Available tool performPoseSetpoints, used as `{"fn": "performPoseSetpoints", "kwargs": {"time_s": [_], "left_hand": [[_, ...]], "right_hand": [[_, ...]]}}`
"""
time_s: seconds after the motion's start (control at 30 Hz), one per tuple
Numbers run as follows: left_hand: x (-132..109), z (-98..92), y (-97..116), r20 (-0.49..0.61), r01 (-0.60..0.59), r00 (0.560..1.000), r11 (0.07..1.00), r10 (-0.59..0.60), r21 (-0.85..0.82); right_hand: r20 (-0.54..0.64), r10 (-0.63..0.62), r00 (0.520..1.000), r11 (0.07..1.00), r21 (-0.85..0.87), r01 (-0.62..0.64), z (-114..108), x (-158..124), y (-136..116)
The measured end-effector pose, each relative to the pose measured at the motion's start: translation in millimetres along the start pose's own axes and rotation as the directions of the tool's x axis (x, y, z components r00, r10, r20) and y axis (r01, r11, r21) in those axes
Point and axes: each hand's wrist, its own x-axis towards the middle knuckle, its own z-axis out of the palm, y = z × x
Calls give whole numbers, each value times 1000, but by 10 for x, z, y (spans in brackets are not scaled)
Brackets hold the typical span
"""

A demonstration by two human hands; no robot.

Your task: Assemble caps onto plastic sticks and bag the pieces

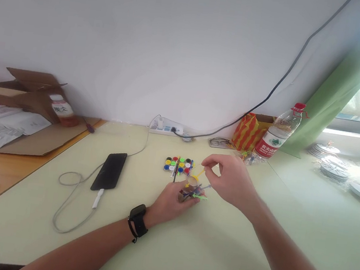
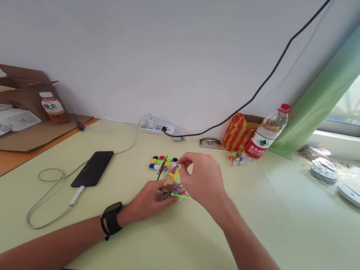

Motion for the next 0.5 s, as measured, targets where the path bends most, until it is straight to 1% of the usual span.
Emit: {"fn": "performPoseSetpoints", "kwargs": {"time_s": [0.03,0.1,0.2,0.3,0.33,0.4,0.43,0.5], "left_hand": [[0,3,-11,-18,5,1000,1000,-5,17],[1,9,-35,-51,8,999,998,-5,58],[2,18,-68,-65,1,998,998,3,69],[2,24,-91,-65,10,998,999,-7,44],[1,25,-96,-67,16,998,999,-14,36],[1,23,-101,-66,27,997,999,-25,21],[2,21,-100,-64,30,998,999,-29,15],[2,14,-91,-61,28,998,1000,-27,14]], "right_hand": [[-10,26,1000,1000,8,-26,27,-8,12],[20,58,998,998,-18,-57,81,-21,32],[78,114,990,983,-151,-101,132,-16,50],[71,145,987,955,-270,-121,110,-1,62],[58,129,990,954,-280,-108,86,-4,64],[53,61,997,969,-241,-47,20,-24,62],[75,13,997,980,-198,2,-15,-41,61],[174,-82,981,990,-102,101,-72,-80,65]]}}
